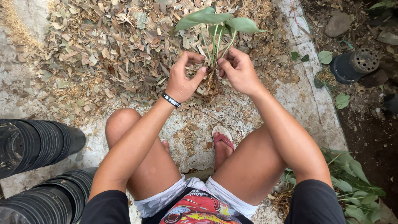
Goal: The person sits on the ground and gathers wood-chip mulch from a pile. They take a bare-root plant, trim its roots with scissors, and pull apart the root ball by hand. They place the plant into a black pot and press mulch around it to fill the pot.
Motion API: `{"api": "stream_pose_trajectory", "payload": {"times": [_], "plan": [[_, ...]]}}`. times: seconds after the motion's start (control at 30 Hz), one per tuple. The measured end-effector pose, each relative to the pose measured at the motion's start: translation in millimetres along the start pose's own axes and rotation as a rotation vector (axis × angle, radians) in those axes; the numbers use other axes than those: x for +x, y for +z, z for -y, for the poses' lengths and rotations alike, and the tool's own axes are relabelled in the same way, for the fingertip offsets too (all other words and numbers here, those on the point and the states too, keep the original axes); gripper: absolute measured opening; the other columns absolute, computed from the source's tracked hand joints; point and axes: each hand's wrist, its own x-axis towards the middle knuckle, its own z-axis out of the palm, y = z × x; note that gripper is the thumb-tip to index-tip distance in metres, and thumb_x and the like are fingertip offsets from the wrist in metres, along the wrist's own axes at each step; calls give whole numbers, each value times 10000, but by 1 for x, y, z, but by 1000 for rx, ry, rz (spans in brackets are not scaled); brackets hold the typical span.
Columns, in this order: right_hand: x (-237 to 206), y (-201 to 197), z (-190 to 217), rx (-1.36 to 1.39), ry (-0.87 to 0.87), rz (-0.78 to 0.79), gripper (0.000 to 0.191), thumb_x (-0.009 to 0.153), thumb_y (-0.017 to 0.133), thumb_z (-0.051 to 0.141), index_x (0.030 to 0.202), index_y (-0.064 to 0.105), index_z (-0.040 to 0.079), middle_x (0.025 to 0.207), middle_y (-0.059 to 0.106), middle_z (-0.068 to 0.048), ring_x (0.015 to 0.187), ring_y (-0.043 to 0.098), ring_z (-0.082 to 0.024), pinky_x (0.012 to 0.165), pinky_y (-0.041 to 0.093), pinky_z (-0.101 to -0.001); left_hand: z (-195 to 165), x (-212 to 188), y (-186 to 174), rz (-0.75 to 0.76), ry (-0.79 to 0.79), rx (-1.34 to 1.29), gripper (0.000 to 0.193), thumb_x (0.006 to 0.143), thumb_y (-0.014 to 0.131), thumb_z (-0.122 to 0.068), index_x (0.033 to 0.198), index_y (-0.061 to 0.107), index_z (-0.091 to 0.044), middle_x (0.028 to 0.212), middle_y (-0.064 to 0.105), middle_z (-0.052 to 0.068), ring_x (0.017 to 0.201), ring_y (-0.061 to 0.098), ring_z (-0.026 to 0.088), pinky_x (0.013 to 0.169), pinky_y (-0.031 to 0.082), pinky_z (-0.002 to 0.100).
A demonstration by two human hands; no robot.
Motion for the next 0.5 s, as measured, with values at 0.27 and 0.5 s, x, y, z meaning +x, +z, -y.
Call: {"api": "stream_pose_trajectory", "payload": {"times": [0.27,0.5], "plan": [[-9,3,25,-227,-60,-7,101,1046,650,91,1082,600,11,832,620,-3,703,593,-60,615,483,-227,30,1,8,240,-259,-317,444,937,776,-177,1284,611,45,1144,734,104,1059,682,128,932,566,298],[-19,8,53,-625,-332,-22,292,977,726,18,1263,669,16,900,577,-31,674,537,-64,590,455,-244,30,-2,9,184,-119,-207,386,957,777,-150,1243,632,64,1148,727,100,1116,689,146,980,558,301]]}}
